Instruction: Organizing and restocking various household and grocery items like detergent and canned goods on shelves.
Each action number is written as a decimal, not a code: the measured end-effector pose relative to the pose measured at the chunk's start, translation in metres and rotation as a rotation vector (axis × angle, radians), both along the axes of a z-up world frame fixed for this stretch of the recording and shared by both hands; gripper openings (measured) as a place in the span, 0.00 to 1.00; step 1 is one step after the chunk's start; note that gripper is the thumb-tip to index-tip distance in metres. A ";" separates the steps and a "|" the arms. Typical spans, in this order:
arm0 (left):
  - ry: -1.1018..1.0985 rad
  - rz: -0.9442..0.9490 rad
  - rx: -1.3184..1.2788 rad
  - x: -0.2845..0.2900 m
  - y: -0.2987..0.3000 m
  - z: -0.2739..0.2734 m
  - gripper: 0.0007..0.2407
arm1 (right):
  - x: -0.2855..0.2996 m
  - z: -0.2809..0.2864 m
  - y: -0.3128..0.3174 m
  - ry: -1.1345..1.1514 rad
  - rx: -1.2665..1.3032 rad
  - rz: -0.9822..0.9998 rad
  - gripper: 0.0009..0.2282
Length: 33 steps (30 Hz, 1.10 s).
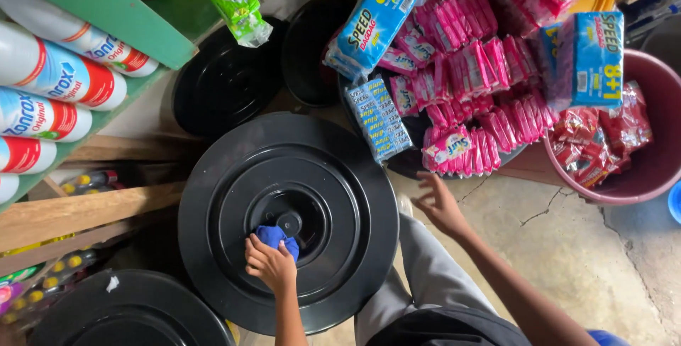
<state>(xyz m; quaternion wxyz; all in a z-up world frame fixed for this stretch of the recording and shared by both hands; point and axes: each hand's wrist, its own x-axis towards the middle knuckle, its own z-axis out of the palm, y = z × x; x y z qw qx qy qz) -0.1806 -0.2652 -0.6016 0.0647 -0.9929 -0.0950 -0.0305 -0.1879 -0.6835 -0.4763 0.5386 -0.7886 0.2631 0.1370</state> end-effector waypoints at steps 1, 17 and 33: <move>0.005 0.015 0.003 0.002 -0.006 0.009 0.34 | 0.020 0.000 -0.013 0.005 0.003 0.015 0.29; -0.146 -0.028 -1.154 0.220 -0.305 0.049 0.33 | 0.370 -0.020 -0.170 -0.486 -0.285 0.003 0.20; -0.285 0.528 -1.999 0.270 -0.360 0.066 0.34 | 0.311 -0.005 -0.096 -0.716 0.086 0.007 0.27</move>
